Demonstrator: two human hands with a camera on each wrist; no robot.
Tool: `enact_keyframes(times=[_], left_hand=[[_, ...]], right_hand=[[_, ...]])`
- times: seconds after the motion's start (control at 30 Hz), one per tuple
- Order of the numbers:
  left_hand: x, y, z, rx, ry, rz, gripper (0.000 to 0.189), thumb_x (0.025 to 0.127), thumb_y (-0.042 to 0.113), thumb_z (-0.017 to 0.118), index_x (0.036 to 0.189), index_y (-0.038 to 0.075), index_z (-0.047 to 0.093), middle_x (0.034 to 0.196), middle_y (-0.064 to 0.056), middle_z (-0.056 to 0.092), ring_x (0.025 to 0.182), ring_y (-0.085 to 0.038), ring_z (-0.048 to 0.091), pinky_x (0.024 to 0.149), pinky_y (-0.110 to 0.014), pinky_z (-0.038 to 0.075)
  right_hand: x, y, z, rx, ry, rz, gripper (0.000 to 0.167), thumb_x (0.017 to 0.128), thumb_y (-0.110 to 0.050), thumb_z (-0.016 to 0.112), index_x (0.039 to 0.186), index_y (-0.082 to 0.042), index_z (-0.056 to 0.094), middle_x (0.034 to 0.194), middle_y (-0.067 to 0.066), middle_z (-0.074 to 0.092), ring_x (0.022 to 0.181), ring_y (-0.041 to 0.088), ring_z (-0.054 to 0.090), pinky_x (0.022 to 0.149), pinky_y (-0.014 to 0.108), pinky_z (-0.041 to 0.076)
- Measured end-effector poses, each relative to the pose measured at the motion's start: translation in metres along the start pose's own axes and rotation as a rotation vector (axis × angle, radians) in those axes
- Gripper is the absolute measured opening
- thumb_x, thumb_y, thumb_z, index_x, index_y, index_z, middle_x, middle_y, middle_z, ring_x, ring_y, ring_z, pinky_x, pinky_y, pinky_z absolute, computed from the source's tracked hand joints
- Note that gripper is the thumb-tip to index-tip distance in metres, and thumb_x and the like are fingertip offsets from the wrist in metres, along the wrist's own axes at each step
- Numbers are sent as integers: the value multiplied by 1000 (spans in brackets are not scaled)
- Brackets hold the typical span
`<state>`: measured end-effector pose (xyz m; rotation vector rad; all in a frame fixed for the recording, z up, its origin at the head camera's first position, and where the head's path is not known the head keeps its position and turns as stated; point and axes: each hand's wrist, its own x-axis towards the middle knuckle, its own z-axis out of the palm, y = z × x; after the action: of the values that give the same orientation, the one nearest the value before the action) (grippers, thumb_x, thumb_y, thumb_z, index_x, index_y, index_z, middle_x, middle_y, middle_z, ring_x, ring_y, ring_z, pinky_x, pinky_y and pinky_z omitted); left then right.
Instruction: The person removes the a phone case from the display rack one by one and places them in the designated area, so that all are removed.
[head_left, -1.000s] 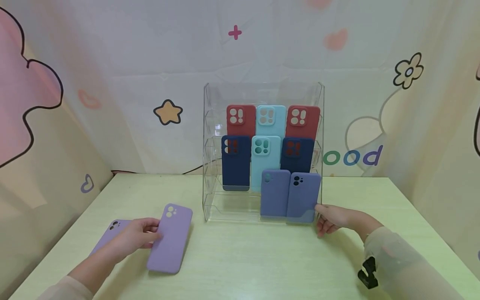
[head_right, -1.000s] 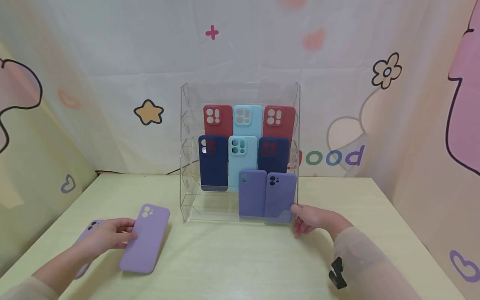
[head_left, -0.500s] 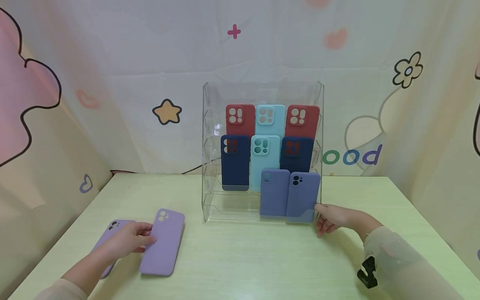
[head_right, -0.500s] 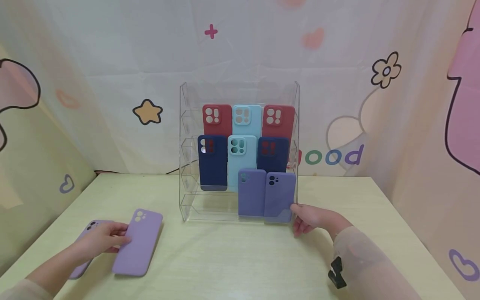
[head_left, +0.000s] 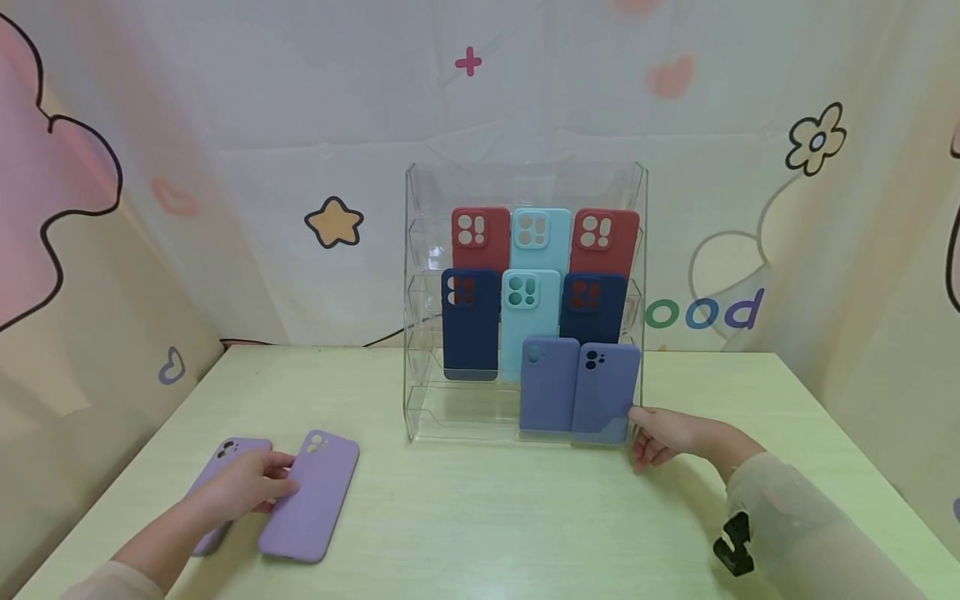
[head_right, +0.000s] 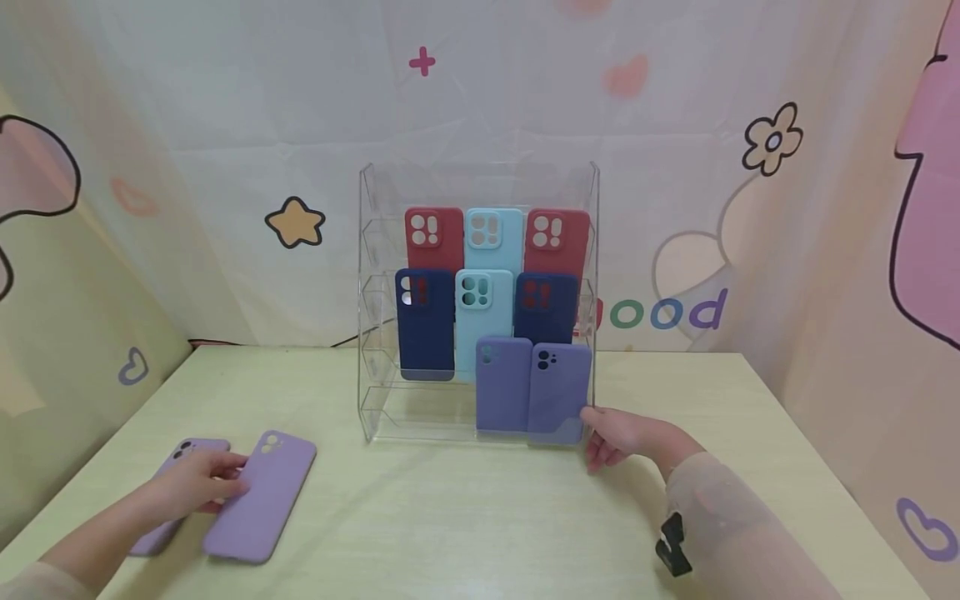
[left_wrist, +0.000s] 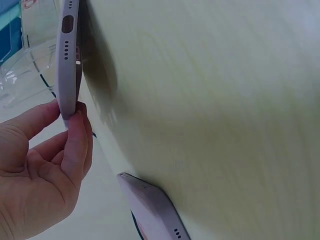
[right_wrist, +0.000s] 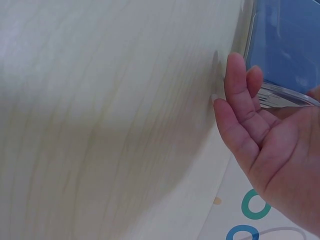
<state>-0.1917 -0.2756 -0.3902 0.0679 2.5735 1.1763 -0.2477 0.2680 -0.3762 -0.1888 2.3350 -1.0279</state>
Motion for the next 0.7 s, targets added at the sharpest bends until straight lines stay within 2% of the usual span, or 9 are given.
enact_keyframes(times=[0.27,0.5,0.7], left_hand=[[-2,-8,-3,66,22,17,53,83,6,66,122,-22,43,96,-15,61,83,-21,57,66,-36,53],[-4,-12,-5,110,50,15,58,80,9,71,120,-23,44,96,-19,63,82,-22,59,62,-35,52],[-6,-12,-5,219,104,27,62,78,8,72,119,-26,42,87,-15,64,69,-18,58,56,-31,50]], right_hand=[[0,-1,0,1,3,7,49,97,-26,18,84,4,54,77,10,65,73,21,62,72,36,50],[0,0,0,3,6,3,49,97,-27,18,84,4,54,76,9,65,72,20,62,71,35,50],[0,0,0,-4,5,-1,50,97,-26,17,83,4,54,77,10,66,73,20,61,71,36,50]])
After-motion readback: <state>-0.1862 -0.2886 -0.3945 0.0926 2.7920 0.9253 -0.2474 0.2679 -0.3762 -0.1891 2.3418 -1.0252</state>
